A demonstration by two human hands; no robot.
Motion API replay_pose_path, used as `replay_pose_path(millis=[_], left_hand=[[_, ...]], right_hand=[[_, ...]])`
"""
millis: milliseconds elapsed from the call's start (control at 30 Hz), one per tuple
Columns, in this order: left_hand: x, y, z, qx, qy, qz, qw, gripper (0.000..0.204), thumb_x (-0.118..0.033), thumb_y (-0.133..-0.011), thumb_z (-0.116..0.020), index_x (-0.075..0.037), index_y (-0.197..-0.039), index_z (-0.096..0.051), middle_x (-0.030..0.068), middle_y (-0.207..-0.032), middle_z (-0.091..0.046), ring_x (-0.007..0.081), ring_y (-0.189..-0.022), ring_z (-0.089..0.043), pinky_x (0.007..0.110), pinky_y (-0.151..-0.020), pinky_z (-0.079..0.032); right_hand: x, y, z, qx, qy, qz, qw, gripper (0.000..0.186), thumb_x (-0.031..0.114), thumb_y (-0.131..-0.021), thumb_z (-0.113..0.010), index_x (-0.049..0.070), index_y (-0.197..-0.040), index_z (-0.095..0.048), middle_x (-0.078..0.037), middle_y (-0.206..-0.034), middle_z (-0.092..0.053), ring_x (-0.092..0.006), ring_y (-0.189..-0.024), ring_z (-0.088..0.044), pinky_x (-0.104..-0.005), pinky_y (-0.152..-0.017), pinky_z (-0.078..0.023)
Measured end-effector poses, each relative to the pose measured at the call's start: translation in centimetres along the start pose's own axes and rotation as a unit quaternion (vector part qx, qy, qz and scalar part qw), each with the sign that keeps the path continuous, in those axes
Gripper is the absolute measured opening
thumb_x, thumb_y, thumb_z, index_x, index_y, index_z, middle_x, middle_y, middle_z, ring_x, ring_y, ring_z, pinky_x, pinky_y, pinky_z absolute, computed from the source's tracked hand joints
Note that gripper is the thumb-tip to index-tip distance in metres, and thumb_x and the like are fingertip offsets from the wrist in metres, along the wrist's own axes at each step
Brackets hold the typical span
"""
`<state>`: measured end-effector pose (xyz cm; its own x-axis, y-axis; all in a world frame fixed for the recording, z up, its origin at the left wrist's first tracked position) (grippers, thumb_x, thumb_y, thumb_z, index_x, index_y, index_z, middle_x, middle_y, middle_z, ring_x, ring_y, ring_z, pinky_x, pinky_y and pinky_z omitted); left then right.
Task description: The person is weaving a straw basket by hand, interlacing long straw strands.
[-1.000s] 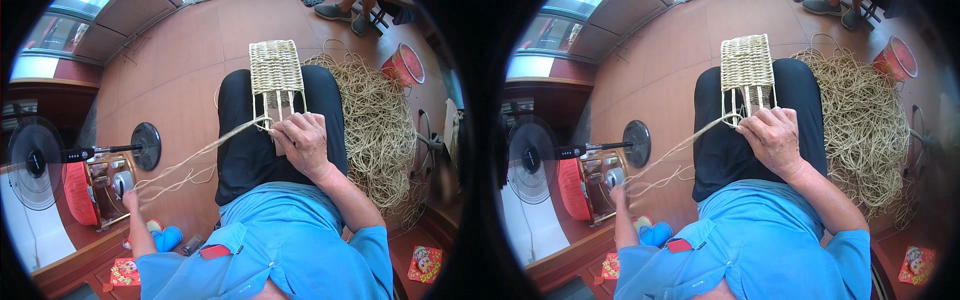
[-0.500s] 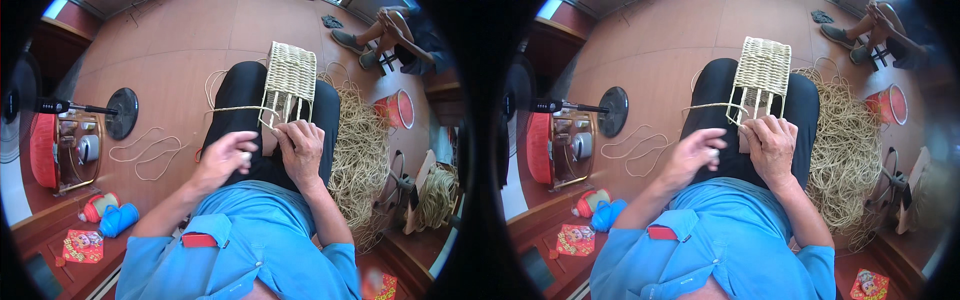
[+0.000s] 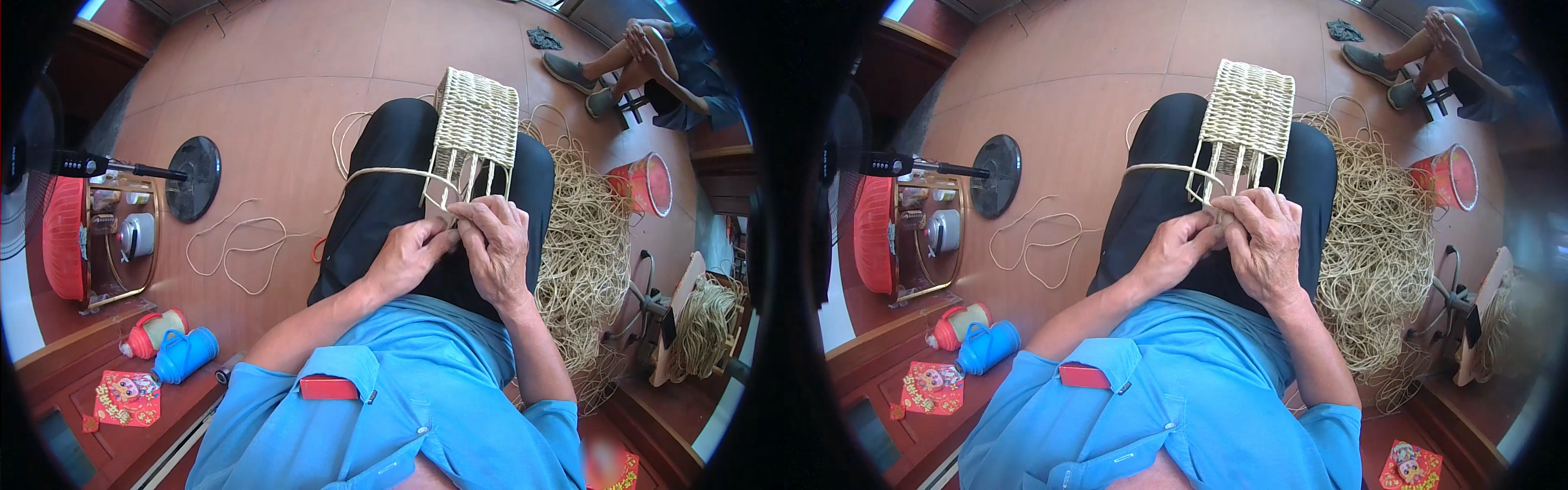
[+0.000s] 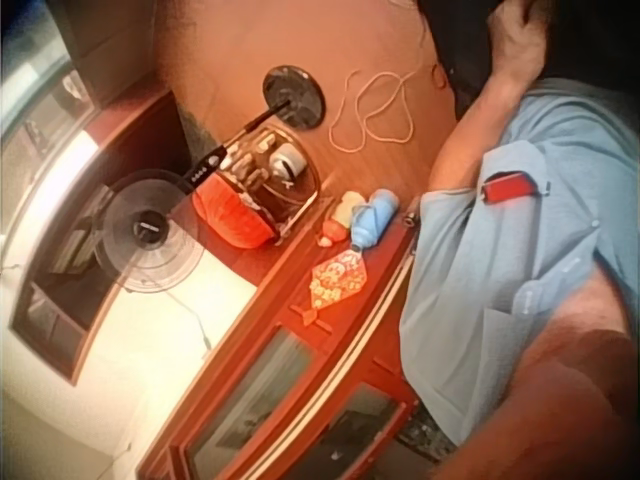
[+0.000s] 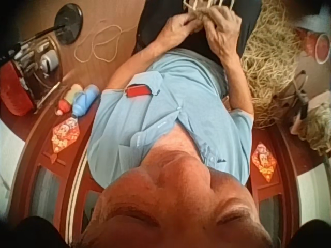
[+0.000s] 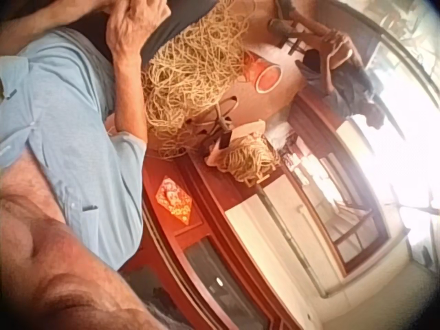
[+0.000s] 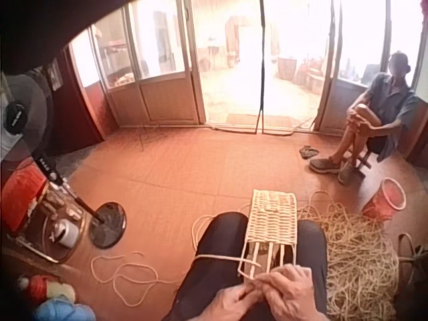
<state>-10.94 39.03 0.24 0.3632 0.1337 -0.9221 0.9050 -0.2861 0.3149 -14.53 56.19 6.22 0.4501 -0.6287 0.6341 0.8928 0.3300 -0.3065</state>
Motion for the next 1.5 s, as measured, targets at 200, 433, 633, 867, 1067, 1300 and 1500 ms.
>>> replay_pose_path(millis=[200,433,633,867,1067,1300,1500], left_hand=[[-3.7,3.8,2.7,0.027,0.019,0.081,0.996,0.045,-0.041,-0.117,-0.062,-0.009,-0.084,-0.066,-0.0102,-0.065,-0.046,0.0003,-0.056,-0.036,0.023,-0.051,-0.026],[-6.6,8.7,6.7,0.024,-0.109,0.060,0.992,0.041,-0.038,-0.113,-0.069,-0.007,-0.085,-0.072,-0.0072,-0.068,-0.054,0.0020,-0.060,-0.045,0.025,-0.054,-0.032],[-5.7,14.6,22.2,-0.153,-0.456,0.156,0.863,0.029,-0.027,-0.100,-0.081,-0.007,-0.082,-0.069,-0.0067,-0.072,-0.052,0.0052,-0.071,-0.048,0.029,-0.062,-0.039],[-1.3,32.1,52.3,-0.512,-0.312,0.319,0.734,0.021,-0.018,-0.096,-0.081,-0.004,-0.084,-0.071,0.0011,-0.062,-0.059,0.0127,-0.056,-0.059,0.036,-0.054,-0.048],[-6.0,11.2,27.3,-0.282,-0.470,-0.048,0.835,0.033,-0.011,-0.103,-0.074,-0.003,-0.135,-0.074,0.0152,-0.115,-0.079,0.0229,-0.107,-0.077,0.038,-0.096,-0.060],[-4.9,2.9,3.0,-0.099,-0.400,-0.149,0.899,0.040,-0.012,-0.100,-0.082,-0.004,-0.137,-0.070,0.0137,-0.114,-0.079,0.0162,-0.073,-0.068,0.034,-0.071,-0.057],[-3.5,4.2,4.1,-0.101,-0.463,-0.196,0.858,0.025,-0.014,-0.100,-0.082,-0.004,-0.121,-0.074,0.0146,-0.105,-0.080,0.0289,-0.077,-0.076,0.042,-0.073,-0.060]], right_hand=[[0.7,0.0,-0.3,-0.003,0.017,-0.009,1.000,0.021,0.016,-0.088,-0.082,0.016,-0.109,-0.081,-0.001,-0.101,-0.071,-0.0229,-0.097,-0.066,-0.0403,-0.094,-0.043],[0.5,0.2,-1.9,-0.077,0.022,0.008,0.997,0.023,0.030,-0.085,-0.093,0.019,-0.101,-0.080,0.002,-0.094,-0.069,-0.0219,-0.089,-0.065,-0.0399,-0.089,-0.042],[0.2,0.2,-1.4,-0.130,0.050,0.015,0.990,0.017,0.027,-0.087,-0.092,0.020,-0.088,-0.076,0.004,-0.089,-0.068,-0.0211,-0.084,-0.064,-0.0405,-0.086,-0.041],[0.3,-0.2,-1.8,-0.138,0.005,0.011,0.990,0.018,0.026,-0.089,-0.090,0.018,-0.087,-0.075,0.003,-0.087,-0.066,-0.0210,-0.083,-0.064,-0.0404,-0.087,-0.041],[0.8,0.0,-1.5,-0.135,0.048,-0.013,0.990,0.019,0.026,-0.091,-0.089,0.018,-0.085,-0.073,0.002,-0.085,-0.065,-0.0220,-0.082,-0.063,-0.0402,-0.085,-0.041],[0.9,-0.3,-2.1,-0.127,0.032,-0.020,0.991,0.019,0.026,-0.092,-0.089,0.017,-0.086,-0.073,0.000,-0.084,-0.065,-0.0232,-0.080,-0.062,-0.0406,-0.083,-0.040],[0.8,-0.3,-2.2,-0.124,0.013,-0.028,0.992,0.018,0.024,-0.091,-0.090,0.017,-0.088,-0.073,0.000,-0.084,-0.065,-0.0231,-0.080,-0.061,-0.0405,-0.082,-0.040]])
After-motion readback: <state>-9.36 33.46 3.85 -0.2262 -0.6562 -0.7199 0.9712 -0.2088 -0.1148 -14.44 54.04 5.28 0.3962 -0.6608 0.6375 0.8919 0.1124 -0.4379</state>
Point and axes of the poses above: each hand's wrist, its own y-axis away from the middle knuckle, its own z-axis out of the back of the hand, x = y × z, the point moved 2 cm from there along -y, towards the middle knuckle
